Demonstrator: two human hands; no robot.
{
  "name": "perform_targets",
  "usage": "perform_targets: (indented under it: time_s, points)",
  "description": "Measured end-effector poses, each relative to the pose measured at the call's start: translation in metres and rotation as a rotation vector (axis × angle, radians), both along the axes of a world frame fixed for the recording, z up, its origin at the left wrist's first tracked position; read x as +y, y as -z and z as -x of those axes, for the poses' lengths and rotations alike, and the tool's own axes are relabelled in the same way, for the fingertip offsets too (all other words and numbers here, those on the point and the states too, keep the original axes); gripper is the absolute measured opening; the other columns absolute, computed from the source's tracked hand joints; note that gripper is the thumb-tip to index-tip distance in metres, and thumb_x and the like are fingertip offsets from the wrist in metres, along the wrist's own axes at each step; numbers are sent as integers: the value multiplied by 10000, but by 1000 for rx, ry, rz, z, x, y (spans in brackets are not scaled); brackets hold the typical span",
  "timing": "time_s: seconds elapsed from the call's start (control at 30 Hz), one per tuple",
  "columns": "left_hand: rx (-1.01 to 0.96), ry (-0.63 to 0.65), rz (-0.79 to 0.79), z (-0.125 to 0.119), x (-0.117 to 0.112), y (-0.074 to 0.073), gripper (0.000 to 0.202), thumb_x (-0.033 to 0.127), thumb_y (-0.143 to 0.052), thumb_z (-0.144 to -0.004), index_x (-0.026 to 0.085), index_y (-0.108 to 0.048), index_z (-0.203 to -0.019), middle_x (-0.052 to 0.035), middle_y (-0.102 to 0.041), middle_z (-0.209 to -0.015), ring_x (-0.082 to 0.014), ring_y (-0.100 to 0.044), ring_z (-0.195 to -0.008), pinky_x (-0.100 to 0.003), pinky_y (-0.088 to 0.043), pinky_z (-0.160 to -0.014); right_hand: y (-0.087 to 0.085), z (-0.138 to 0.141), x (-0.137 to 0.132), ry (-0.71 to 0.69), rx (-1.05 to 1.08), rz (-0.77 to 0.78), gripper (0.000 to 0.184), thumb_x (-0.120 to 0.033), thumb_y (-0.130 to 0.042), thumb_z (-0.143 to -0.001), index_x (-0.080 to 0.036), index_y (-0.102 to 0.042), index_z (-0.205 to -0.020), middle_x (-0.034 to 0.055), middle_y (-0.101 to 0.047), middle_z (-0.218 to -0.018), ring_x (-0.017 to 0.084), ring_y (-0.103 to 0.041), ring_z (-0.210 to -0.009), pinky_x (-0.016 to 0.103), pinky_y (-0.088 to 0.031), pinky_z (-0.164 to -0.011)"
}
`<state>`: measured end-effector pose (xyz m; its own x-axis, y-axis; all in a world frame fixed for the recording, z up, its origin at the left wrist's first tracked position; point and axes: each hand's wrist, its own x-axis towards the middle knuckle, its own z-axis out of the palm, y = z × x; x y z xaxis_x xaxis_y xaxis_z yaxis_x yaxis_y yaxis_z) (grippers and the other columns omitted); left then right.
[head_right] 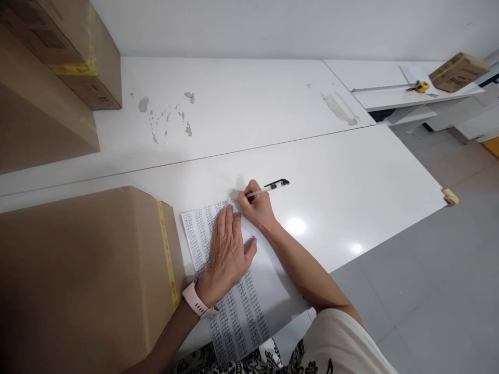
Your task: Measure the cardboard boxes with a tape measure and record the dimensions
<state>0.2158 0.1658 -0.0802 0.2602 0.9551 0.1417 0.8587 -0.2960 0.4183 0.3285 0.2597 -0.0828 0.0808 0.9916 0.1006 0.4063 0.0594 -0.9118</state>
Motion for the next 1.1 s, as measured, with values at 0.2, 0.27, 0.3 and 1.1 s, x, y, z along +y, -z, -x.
perform_targets:
  time_s: [0.2,0.27,0.3,1.1]
  points:
    - [-14,18,-4,1,-1,0,614,322,-531,-935,-73,-454,-1398,-347,-383,-1561,-432,-325,-1495,-587,-327,-1216,2,-10,3,2,-43,-135,145,-343,-602,-917,-240,-523,-853,-23,-533,-729,132,-457,-605,287,-397,-577]
    - [-34,25,-12,2,-1,2,623,320,-547,-929,-79,-446,-1397,-360,-378,-1556,-444,-321,-1493,-597,-325,-1212,2,-18,6,-94,-172,-231,83,-316,-583,-934,-238,-602,-957,29,-609,-884,165,-552,-742,318,-459,-681]
    - [-45,25,-18,2,0,3,623,321,-553,-927,-75,-444,-1395,-362,-381,-1552,-448,-322,-1491,-604,-328,-1207,2,-22,7,-158,-246,-277,99,-284,-571,-935,-239,-633,-996,51,-622,-958,184,-577,-823,334,-475,-731]
    - [-146,-543,-326,250,-100,-148,794,556,-813,-641,249,-571,-1332,-127,-559,-1413,-435,-476,-1368,-639,-343,-1165,-85,-56,-16,172,-53,-695,458,-57,-424,-821,-257,-665,-1154,44,-659,-946,198,-652,-927,348,-519,-737]
